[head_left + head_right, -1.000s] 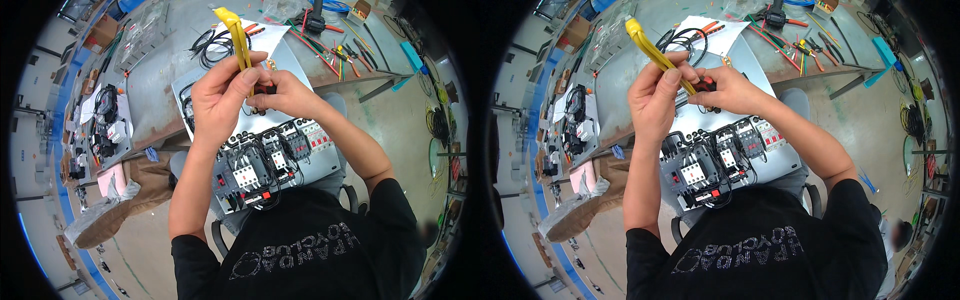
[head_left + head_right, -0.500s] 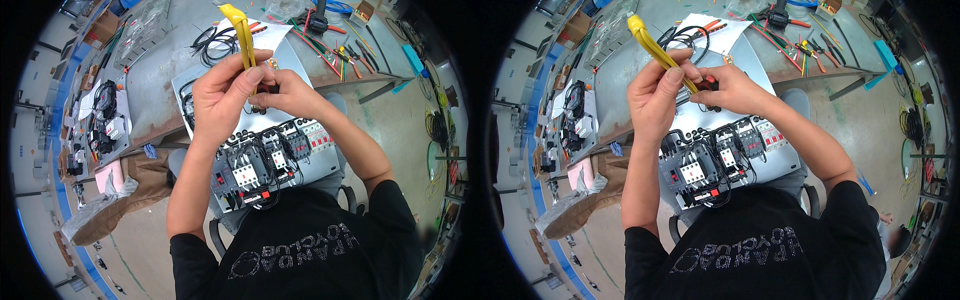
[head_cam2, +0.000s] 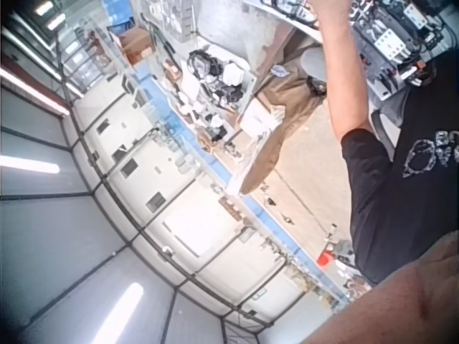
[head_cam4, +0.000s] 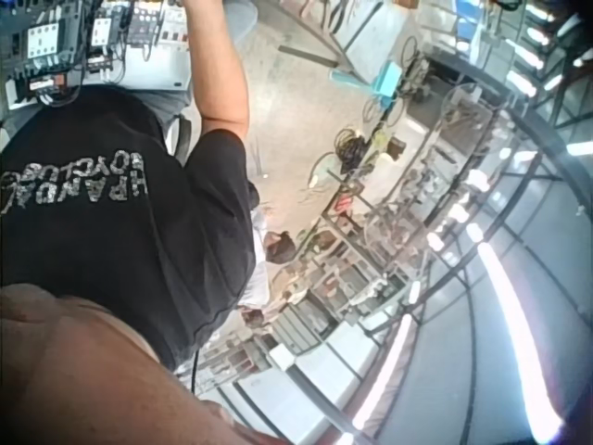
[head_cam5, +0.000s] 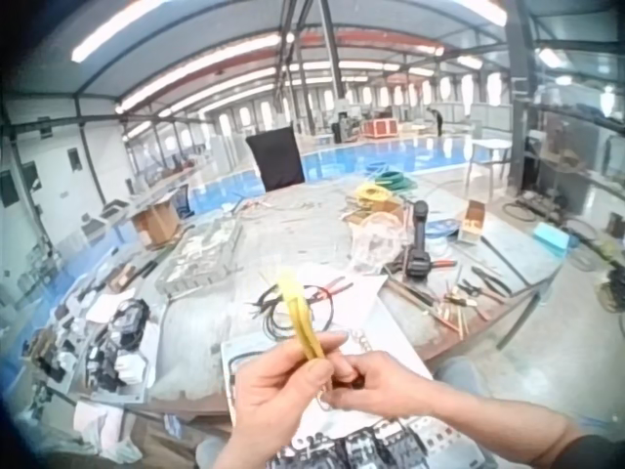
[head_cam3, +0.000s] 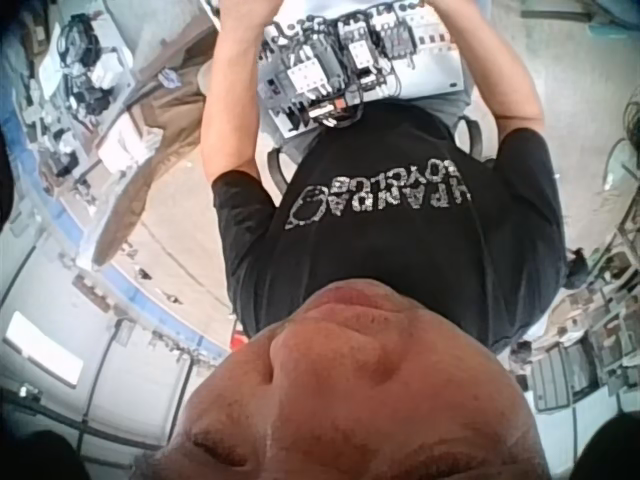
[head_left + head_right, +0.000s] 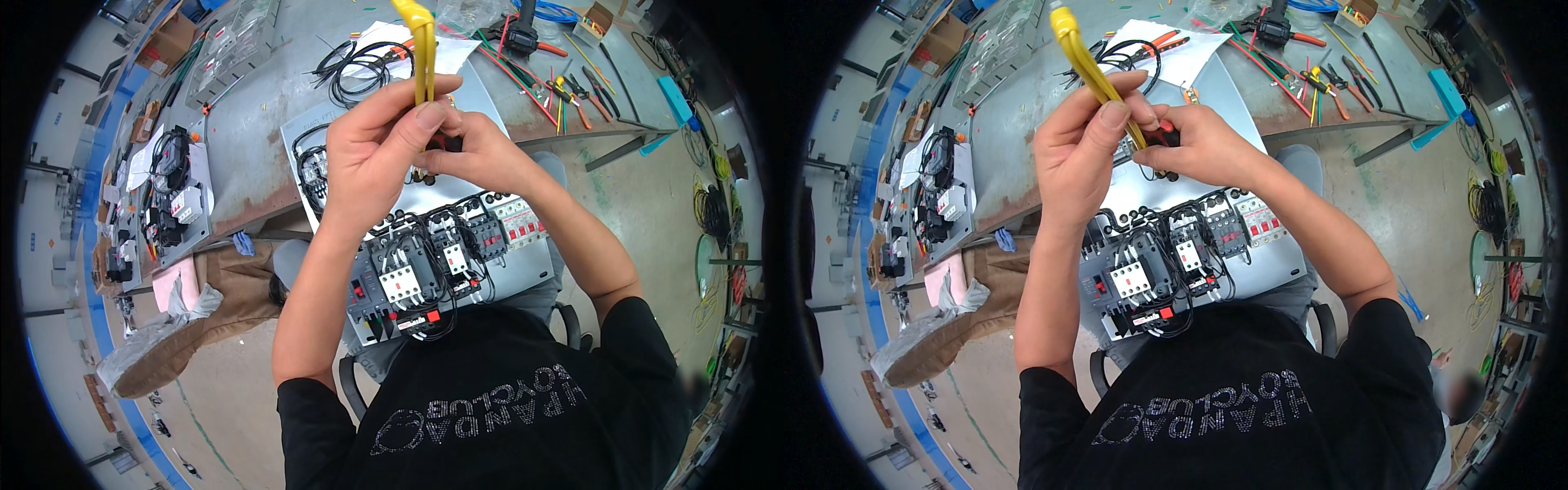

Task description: The person sits at a workbench and wires an electrical panel. They strip wire ends, insert them into terminal blocks, and tighten the connections using a cordless drill. They handle multiple colored wires and use pliers and a drill throughout the process.

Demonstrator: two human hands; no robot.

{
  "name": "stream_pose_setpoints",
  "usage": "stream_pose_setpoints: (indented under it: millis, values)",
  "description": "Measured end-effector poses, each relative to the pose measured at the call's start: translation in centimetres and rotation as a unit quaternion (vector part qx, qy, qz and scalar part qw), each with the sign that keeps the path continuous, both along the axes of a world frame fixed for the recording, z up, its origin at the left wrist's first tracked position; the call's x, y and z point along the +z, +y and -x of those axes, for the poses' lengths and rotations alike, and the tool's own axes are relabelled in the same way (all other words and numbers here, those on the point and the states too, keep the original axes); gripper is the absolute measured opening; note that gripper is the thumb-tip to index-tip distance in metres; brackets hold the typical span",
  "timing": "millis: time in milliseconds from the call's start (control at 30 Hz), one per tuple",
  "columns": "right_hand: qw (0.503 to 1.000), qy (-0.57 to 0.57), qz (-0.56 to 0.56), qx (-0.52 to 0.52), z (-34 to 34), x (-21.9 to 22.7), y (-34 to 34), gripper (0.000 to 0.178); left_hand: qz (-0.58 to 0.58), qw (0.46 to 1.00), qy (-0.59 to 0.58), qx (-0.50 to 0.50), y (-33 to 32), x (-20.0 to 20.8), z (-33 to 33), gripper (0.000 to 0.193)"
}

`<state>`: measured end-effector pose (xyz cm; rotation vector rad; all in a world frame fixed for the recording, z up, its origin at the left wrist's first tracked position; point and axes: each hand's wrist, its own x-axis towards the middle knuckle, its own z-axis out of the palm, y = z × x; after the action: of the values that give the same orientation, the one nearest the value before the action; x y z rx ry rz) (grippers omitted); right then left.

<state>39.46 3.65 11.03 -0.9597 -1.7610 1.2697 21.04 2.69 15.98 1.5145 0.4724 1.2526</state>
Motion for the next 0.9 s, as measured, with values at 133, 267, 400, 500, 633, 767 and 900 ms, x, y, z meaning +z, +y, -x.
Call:
stream_pose_setpoints:
  millis: [133, 267, 400, 500, 633, 767, 900]
  values:
    - [1.0, -0.012, 0.004, -0.005, 0.1, 0.6, -0.2, 0.032, 0.017, 0.999, -0.035, 0.001, 0.2, -0.5, -0.4, 0.032]
    - [0.993, -0.089, -0.071, -0.011, 0.8, 0.0, 0.5, 0.033, 0.003, 0.999, -0.041, 0.02, 0.9, -1.0, 0.4, 0.034]
    - [0.976, -0.207, -0.065, 0.024, 0.9, -2.0, 1.7, 0.034, 0.001, 0.996, -0.089, 0.016, 1.2, -1.2, 0.4, 0.038]
    - [0.976, -0.21, -0.051, 0.035, 0.9, -3.7, 2.4, 0.035, -0.006, 0.996, -0.087, 0.004, 1.4, -1.2, 0.6, 0.04]
    - [0.974, -0.214, -0.072, 0.029, 0.9, -4.1, 2.6, 0.036, -0.002, 0.999, -0.039, -0.016, 1.5, -1.1, 0.8, 0.046]
    - [0.967, -0.229, -0.11, 0.021, 1.0, -4.3, 2.3, 0.036, -0.005, 1.0, -0.01, -0.017, 1.2, -1.2, 0.9, 0.044]
    - [0.967, -0.206, -0.151, 0.008, 0.7, -5.6, 2.1, 0.034, -0.008, 0.999, -0.004, -0.04, 0.6, -1.1, 0.7, 0.042]
